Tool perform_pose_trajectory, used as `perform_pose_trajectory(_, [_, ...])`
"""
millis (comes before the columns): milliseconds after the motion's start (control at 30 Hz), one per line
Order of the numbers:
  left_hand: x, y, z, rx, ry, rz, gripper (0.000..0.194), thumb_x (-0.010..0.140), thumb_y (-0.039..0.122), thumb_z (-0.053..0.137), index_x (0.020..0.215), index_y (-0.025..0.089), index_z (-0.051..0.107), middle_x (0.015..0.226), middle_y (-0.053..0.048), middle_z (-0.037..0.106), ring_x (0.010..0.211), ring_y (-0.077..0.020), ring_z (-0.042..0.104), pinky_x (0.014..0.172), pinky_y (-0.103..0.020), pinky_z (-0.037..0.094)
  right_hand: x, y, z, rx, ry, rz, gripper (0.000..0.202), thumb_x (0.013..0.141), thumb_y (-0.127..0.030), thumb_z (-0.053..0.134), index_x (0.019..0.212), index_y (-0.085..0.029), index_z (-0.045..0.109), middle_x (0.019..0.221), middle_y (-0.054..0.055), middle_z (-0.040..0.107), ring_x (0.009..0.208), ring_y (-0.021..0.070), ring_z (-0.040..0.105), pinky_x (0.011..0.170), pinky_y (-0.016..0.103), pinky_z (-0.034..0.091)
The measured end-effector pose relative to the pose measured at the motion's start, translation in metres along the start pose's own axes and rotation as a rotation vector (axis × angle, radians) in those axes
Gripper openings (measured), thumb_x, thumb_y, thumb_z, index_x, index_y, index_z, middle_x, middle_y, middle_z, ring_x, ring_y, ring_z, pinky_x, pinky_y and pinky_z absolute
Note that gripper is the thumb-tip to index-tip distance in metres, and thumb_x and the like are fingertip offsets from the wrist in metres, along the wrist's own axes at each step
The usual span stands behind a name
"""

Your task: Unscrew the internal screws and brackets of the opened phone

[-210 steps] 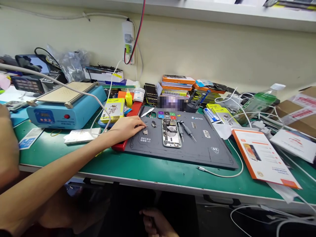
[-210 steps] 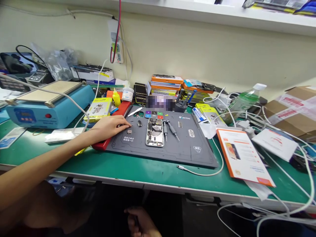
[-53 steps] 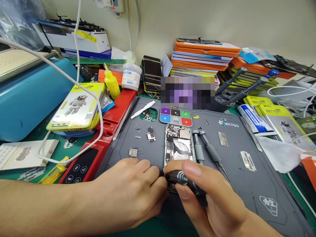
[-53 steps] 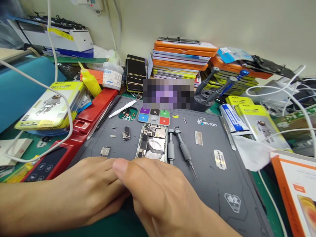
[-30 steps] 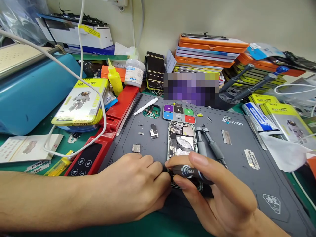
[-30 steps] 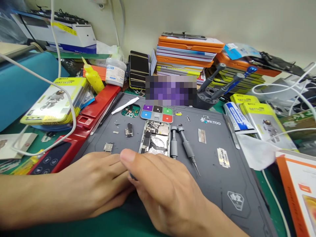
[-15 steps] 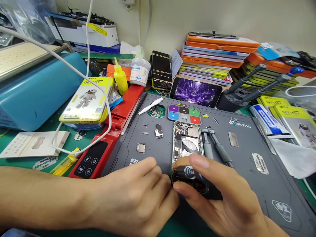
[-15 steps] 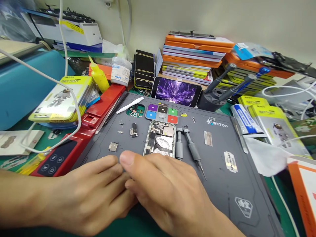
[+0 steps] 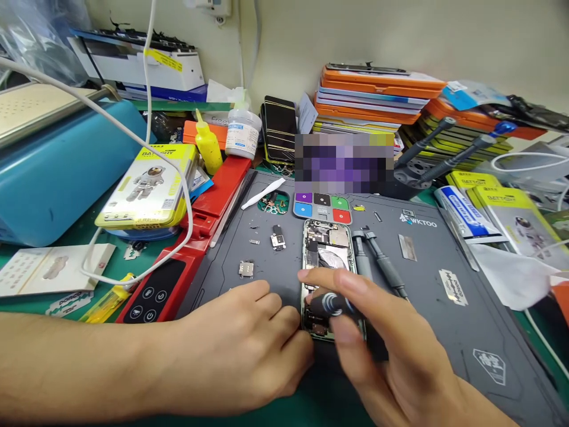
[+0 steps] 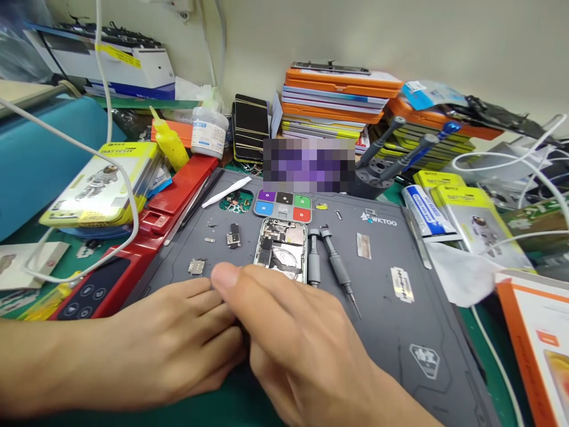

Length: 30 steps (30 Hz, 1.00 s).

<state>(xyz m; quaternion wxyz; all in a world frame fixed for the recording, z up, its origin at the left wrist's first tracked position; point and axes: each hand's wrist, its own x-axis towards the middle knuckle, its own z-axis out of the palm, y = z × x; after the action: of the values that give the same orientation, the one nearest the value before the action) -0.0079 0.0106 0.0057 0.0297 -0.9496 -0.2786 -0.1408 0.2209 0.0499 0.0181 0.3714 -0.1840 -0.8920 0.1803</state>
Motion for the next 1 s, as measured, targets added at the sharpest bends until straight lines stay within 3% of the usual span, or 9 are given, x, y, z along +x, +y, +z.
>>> perform_pose_trajectory(133, [0.0023,-0.0006,-0.0010,-0.029,0.036,0.048,0.024,0.108,0.024,0.054,0.087,0.020,0.064,0.081,-0.004,0.071,0.067,-0.0189,0.064,0.068,-0.035,0.051,-0.0015,-0.0008,-0.0009,0.006,0.022,0.032,0.077,0.091,-0.001,0.052,0.166,-0.019,0.038,0.144,0.008,0.072,0.131,0.0185,0.071,0.103,0.026,0.064])
perform_pose_trajectory(400, [0.0040,0.0023,-0.0050,-0.053,0.135,-0.048,0.032,0.111,0.024,0.047,0.082,0.021,0.060,0.071,0.001,0.064,0.064,-0.0209,0.061,0.062,-0.039,0.046,-0.0024,-0.0043,0.0024,0.006,0.053,0.061,0.076,0.095,-0.005,0.054,0.166,-0.021,0.035,0.144,0.008,0.073,0.130,0.0201,0.073,0.098,0.029,0.068])
perform_pose_trajectory(567, [0.0060,0.0003,-0.0084,-0.075,0.120,-0.133,0.031,0.115,0.025,0.039,0.094,0.020,0.060,0.076,-0.001,0.070,0.065,-0.0190,0.065,0.068,-0.034,0.052,-0.0004,-0.0045,-0.0004,0.022,0.053,0.062,0.078,0.093,0.001,0.052,0.165,-0.021,0.036,0.144,0.008,0.073,0.129,0.0193,0.073,0.099,0.029,0.068])
perform_pose_trajectory(700, [0.0081,0.0004,-0.0091,-0.074,0.115,-0.155,0.028,0.116,0.023,0.034,0.099,0.020,0.055,0.080,-0.001,0.072,0.064,-0.0197,0.068,0.064,-0.034,0.054,-0.0006,-0.0036,0.0005,0.022,0.037,0.065,0.074,0.097,-0.005,0.056,0.166,-0.022,0.035,0.141,0.007,0.074,0.126,0.0198,0.074,0.100,0.030,0.068])
perform_pose_trajectory(833, [0.0084,0.0016,-0.0078,0.018,0.130,-0.134,0.021,0.115,0.020,0.035,0.103,0.019,0.053,0.081,-0.001,0.071,0.061,-0.0221,0.068,0.058,-0.038,0.053,-0.0047,-0.0013,0.0046,0.070,0.128,0.117,0.073,0.097,-0.002,0.064,0.163,-0.023,0.040,0.140,0.008,0.074,0.115,0.0178,0.078,0.097,0.029,0.069])
perform_pose_trajectory(1000, [0.0086,0.0021,-0.0072,0.045,0.081,-0.153,0.026,0.118,0.024,0.030,0.124,0.014,0.053,0.083,-0.001,0.074,0.062,-0.0228,0.069,0.057,-0.039,0.053,-0.0097,-0.0030,0.0031,0.158,0.254,0.245,0.073,0.096,0.002,0.064,0.160,-0.030,0.047,0.144,0.010,0.072,0.109,0.0182,0.080,0.080,0.025,0.072])
